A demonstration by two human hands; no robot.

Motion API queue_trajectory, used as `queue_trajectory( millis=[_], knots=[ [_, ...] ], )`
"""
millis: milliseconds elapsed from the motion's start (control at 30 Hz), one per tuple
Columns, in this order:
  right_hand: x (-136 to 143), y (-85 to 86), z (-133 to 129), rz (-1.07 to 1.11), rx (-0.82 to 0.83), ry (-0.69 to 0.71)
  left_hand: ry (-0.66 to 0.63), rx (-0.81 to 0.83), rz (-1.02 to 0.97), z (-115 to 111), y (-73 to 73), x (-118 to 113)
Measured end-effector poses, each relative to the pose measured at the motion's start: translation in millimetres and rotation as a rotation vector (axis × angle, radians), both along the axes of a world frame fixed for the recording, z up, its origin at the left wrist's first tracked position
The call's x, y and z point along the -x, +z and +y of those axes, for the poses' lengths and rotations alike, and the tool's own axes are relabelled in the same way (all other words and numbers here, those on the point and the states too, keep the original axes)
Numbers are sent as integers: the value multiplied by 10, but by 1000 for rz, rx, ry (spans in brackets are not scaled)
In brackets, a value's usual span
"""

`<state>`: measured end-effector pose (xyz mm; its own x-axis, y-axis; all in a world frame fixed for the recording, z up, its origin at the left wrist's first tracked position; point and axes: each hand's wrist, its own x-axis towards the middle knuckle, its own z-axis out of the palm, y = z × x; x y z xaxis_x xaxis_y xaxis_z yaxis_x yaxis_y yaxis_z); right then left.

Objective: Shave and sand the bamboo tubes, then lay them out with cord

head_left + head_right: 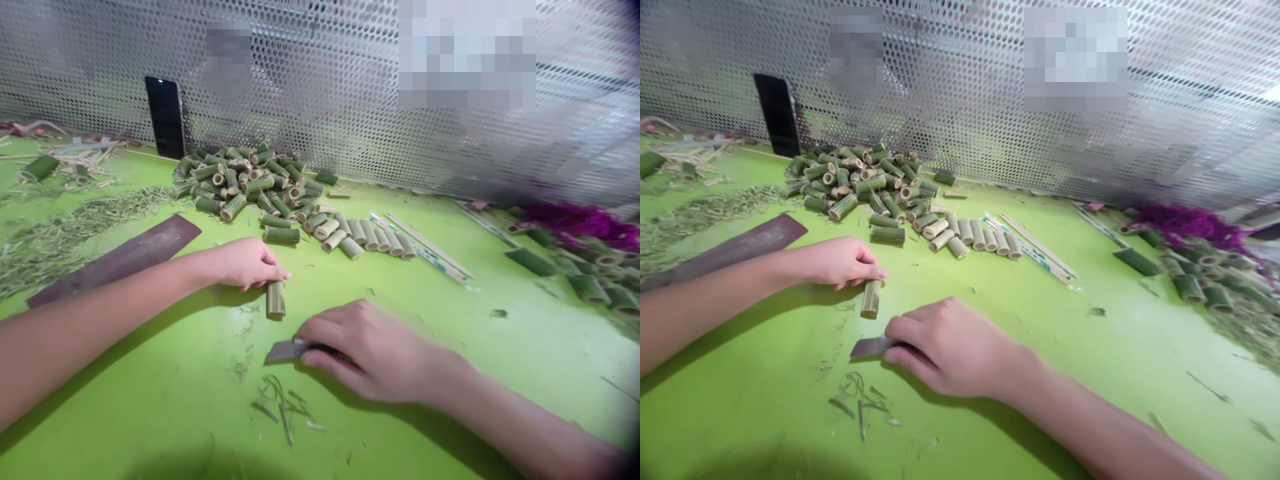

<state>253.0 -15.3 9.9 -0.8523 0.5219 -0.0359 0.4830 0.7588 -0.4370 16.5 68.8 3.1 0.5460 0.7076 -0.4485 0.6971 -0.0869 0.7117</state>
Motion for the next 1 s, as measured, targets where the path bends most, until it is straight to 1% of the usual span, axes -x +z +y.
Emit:
queue_trajectory(
  millis=[67,133,200,333,500,667,800,867,933,1000],
  knots=[
    [-12,-25,27,23,-112,-67,-15,-7,0,7,-8,4],
    [-11,-51,72,2,-248,-161,-32,-17,1,2,-3,2],
    [7,-68,110,-39,-342,-236,-37,-24,-2,-10,12,-3],
    [67,-87,142,-96,-379,-282,-10,-28,2,-31,36,-17],
    [118,-109,169,-112,-353,-289,3,-12,-4,-25,48,-25],
    [129,-107,196,-122,-250,-304,-8,35,-57,-24,55,-36],
    [112,-74,166,-129,-184,-308,-6,42,-79,-19,27,-27],
    [99,-47,106,-94,-116,-268,-6,46,-85,-5,4,-10],
    [85,-24,30,-46,-31,-174,3,48,-91,11,-12,13],
    [69,-16,-28,2,17,-82,7,52,-94,24,-19,36]
  ],
)
